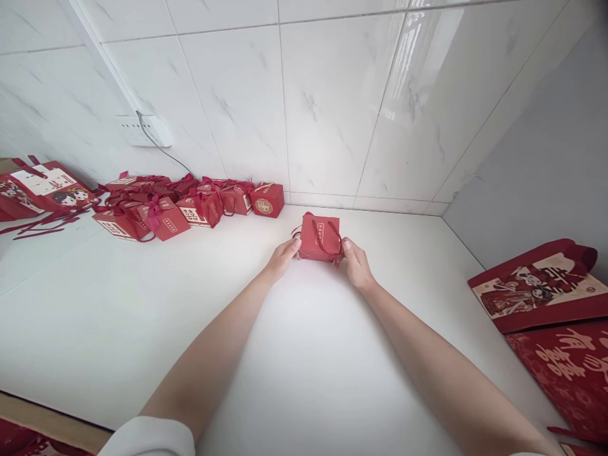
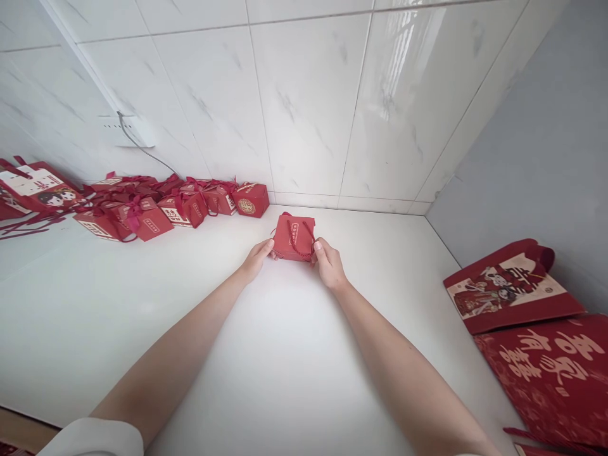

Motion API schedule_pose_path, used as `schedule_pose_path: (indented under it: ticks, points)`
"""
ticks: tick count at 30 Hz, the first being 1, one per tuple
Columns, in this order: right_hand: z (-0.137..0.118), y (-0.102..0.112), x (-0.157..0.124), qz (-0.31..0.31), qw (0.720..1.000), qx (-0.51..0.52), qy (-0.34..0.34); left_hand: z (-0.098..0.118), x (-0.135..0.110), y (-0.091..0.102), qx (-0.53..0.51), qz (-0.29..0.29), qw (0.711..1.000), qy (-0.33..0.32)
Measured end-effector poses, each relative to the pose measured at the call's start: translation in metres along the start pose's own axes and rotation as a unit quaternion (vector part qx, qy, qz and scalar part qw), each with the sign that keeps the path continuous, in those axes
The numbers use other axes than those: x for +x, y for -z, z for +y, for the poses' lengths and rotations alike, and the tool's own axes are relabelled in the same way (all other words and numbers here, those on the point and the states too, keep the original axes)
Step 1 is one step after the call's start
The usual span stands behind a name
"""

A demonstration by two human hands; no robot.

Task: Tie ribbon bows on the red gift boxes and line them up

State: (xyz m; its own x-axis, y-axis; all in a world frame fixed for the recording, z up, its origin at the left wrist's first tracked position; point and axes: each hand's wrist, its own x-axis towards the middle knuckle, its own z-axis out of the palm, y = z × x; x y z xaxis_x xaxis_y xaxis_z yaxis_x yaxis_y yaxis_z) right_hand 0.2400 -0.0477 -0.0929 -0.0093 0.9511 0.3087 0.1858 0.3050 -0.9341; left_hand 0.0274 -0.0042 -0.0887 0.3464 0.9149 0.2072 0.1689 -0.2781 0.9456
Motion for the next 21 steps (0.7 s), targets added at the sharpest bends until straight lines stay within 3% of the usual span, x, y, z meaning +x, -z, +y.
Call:
schedule_pose_path:
  ticks: [12,16,21]
  points:
    - [0.016,-0.001,0.008,0.010,0.998,0.025,-0.055,0.003,0.000,-0.001,-0.012,0.009,0.999,0.033]
    - [0.015,-0.001,0.007,0.050,0.998,0.003,-0.046,0.004,0.000,-0.001,-0.043,0.054,0.997,0.016]
    - [0.019,0.001,0.011,0.073,0.993,-0.038,-0.087,0.002,0.003,-0.001,-0.056,0.099,0.993,0.008]
